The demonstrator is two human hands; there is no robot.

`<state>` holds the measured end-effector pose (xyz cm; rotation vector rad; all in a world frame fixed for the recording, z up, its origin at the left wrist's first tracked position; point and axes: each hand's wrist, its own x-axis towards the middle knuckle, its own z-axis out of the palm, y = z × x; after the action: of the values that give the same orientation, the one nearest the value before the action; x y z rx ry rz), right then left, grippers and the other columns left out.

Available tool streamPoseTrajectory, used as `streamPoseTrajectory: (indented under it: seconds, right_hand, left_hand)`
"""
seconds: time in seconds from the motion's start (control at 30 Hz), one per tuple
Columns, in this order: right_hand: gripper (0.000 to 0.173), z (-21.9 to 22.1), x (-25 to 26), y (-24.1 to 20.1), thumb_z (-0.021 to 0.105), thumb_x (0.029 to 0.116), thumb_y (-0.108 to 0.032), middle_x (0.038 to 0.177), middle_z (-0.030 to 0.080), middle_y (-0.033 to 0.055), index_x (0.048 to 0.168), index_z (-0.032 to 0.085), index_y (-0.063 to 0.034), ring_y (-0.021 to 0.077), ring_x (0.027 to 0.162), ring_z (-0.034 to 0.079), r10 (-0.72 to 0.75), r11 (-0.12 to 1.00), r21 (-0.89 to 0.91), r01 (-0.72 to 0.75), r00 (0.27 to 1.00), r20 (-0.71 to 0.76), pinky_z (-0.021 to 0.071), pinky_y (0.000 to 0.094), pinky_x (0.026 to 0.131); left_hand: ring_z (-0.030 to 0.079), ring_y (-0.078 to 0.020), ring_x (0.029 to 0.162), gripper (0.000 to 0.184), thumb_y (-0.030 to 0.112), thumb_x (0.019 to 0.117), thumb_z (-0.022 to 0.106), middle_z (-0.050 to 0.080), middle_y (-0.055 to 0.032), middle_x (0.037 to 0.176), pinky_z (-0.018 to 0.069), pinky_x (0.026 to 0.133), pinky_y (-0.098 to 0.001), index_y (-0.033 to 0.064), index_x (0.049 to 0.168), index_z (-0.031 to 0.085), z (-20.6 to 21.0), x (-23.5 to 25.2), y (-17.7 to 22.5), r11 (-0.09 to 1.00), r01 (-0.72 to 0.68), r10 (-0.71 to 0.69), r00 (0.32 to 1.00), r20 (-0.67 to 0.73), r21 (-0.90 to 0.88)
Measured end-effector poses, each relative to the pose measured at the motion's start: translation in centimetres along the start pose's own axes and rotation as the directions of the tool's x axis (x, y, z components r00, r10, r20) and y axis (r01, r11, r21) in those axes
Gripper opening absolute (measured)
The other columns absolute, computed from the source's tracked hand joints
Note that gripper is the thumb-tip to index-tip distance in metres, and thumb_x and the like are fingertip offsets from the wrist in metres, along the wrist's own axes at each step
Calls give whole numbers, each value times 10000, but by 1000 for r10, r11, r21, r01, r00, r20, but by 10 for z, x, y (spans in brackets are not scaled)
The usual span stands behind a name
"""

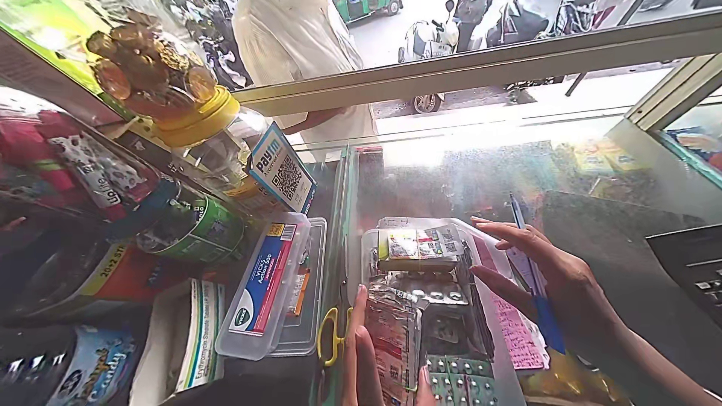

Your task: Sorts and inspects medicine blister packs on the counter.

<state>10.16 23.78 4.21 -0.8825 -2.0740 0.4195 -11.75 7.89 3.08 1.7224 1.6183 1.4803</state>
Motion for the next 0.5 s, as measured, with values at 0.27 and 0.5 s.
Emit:
streamPoseTrajectory:
  seconds: [0.27,0.5]
  right_hand:
    - [422,1,-11,1,693,963,-351,1293,707,42,1311,635,-118,57,1137,660,44,994,104,-37,997,-67,543,197,917]
    - [506,15,-22,-57,703,975,-351,1395,648,25,1427,551,-180,140,1229,655,-29,881,473,-27,994,110,593,311,976]
  left_hand:
    - [470,-138,1417,1234,96,802,849,330,89,1640,439,1162,-340,381,1610,-41,-33,17,1,943,-83,22,982,-188,-322]
    - [592,-153,1296,1274,140,806,848,486,20,1522,538,1063,-376,194,1563,-175,-36,33,3,759,-26,-82,987,-135,-650]
